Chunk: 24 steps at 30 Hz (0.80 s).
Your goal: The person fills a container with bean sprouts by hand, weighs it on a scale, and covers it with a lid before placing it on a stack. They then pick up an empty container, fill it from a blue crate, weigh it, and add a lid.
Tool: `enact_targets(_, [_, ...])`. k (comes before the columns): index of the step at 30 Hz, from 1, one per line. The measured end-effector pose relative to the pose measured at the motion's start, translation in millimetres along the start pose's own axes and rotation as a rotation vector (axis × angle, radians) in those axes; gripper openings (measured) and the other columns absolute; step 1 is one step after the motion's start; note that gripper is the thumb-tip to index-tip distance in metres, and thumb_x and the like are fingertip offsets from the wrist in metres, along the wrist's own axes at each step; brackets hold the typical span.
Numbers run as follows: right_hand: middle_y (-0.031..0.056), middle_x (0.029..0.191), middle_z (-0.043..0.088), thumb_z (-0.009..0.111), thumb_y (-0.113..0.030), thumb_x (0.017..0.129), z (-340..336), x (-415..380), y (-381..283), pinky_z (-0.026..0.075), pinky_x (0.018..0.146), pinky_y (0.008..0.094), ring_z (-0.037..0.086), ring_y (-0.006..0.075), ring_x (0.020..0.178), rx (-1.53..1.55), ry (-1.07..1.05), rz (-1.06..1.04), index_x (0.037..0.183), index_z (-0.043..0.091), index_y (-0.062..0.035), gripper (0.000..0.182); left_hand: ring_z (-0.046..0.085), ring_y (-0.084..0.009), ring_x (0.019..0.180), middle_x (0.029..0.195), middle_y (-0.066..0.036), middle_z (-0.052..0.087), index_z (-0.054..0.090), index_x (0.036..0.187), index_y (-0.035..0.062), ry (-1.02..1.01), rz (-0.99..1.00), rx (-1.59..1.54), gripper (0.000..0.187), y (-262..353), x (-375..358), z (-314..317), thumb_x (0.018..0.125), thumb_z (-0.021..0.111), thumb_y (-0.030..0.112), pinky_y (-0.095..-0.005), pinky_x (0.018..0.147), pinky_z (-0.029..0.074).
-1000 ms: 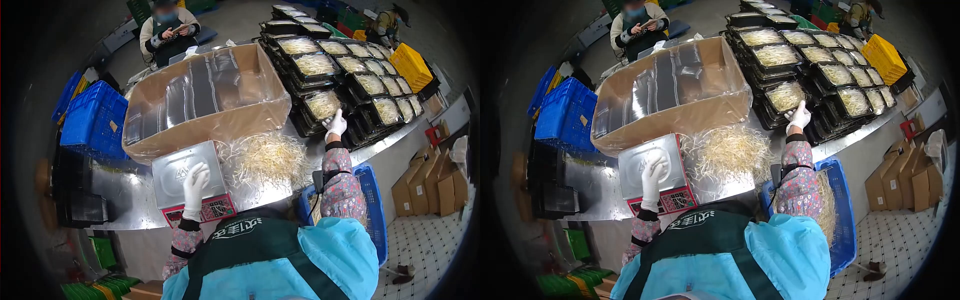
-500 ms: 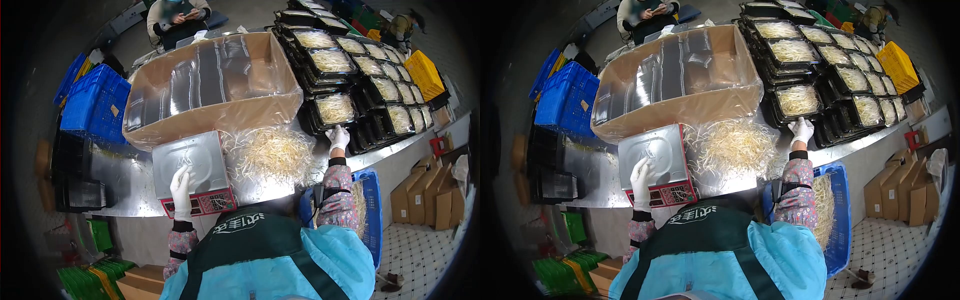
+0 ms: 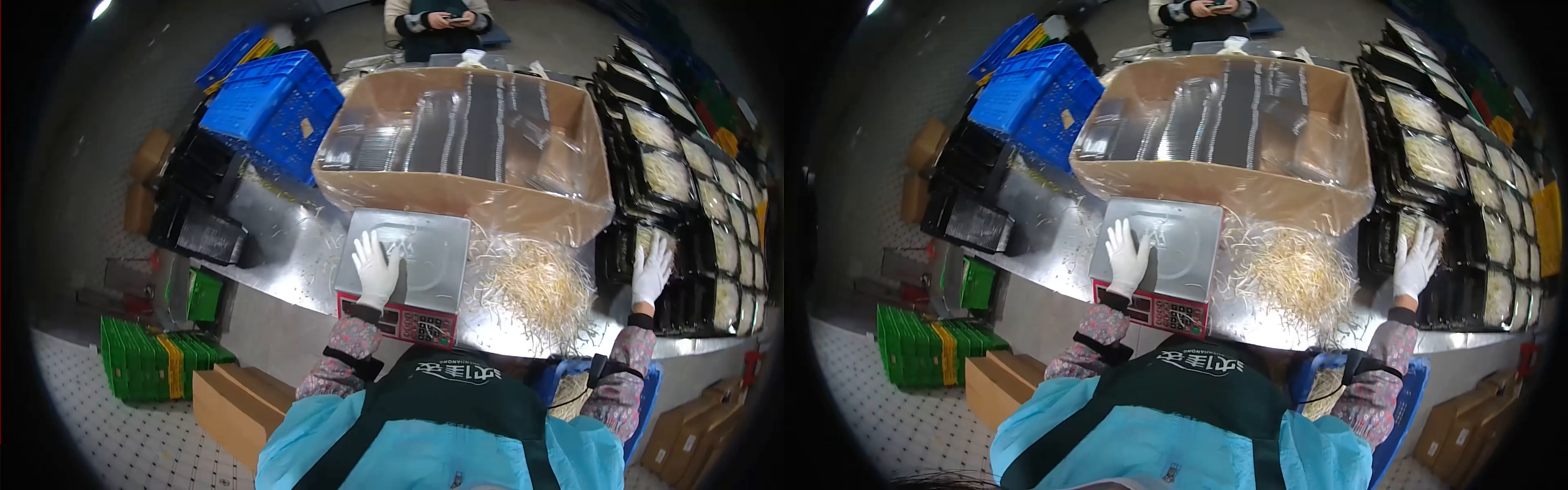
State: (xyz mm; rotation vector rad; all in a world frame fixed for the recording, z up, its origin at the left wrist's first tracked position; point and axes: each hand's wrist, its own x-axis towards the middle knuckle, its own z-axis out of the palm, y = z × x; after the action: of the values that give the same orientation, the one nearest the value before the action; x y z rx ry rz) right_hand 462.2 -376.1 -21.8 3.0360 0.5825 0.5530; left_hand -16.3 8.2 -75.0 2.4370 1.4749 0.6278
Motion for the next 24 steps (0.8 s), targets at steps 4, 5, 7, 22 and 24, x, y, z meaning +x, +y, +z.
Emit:
enact_targets(4, [0.0076, 0.159, 0.03, 0.039, -0.052, 0.1, 8, 5, 3, 0.023, 0.114, 0.0546, 0.026, 0.0344, 0.145, -0.031, 0.034, -0.056, 0.155, 0.026, -0.0292, 0.061, 0.021, -0.0454, 0.143, 0.154, -0.025, 0.028, 0.036, 0.146, 0.0015, -0.047, 0.109, 0.223, 0.078, 34, 20, 13, 0.089, 0.057, 0.05, -0.0603, 0.113, 0.018])
enact_targets(5, [0.0076, 0.159, 0.03, 0.039, -0.052, 0.1, 2, 6, -2, 0.023, 0.114, 0.0543, 0.026, 0.0343, 0.145, -0.059, -0.003, -0.038, 0.155, 0.026, -0.0291, 0.061, 0.022, -0.0451, 0.143, 0.153, -0.025, 0.03, 0.038, 0.145, 0.0018, -0.148, 0.242, 0.073, 0.077, 57, 18, 6, 0.088, 0.058, 0.05, -0.0609, 0.113, 0.017])
enact_targets(7, [0.0078, 0.158, 0.03, 0.038, -0.052, 0.1, -2, 6, -11, 0.022, 0.115, 0.0542, 0.026, 0.0345, 0.145, -0.088, -0.017, -0.026, 0.154, 0.027, -0.0288, 0.06, 0.029, -0.043, 0.139, 0.147, -0.024, 0.039, 0.046, 0.141, 0.0039, -0.123, 0.554, -0.082, 0.071, 103, -5, 11, 0.087, 0.06, 0.048, -0.0603, 0.11, 0.022])
enact_targets(22, [0.0249, 0.132, 0.055, 0.072, -0.038, 0.089, -71, -8, -22, 0.046, 0.101, 0.0471, 0.055, 0.0391, 0.119, 0.495, 0.697, -0.069, 0.134, 0.051, 0.0032, 0.064, 0.02, -0.0385, 0.146, 0.154, -0.025, 0.028, 0.031, 0.148, -0.0019, 0.307, -0.224, -0.271, 0.094, -91, 3, -109, 0.077, 0.08, 0.036, -0.0441, 0.119, 0.019])
enact_targets(24, [0.024, 0.13, 0.056, 0.073, -0.036, 0.088, -95, -21, -39, 0.046, 0.101, 0.0465, 0.055, 0.0386, 0.119, 0.534, 0.811, -0.087, 0.134, 0.051, 0.0033, 0.064, 0.013, -0.0432, 0.147, 0.156, -0.025, 0.022, 0.027, 0.149, -0.0011, 0.474, -0.27, -0.055, 0.105, -158, 22, -162, 0.071, 0.082, 0.042, -0.0476, 0.12, 0.017])
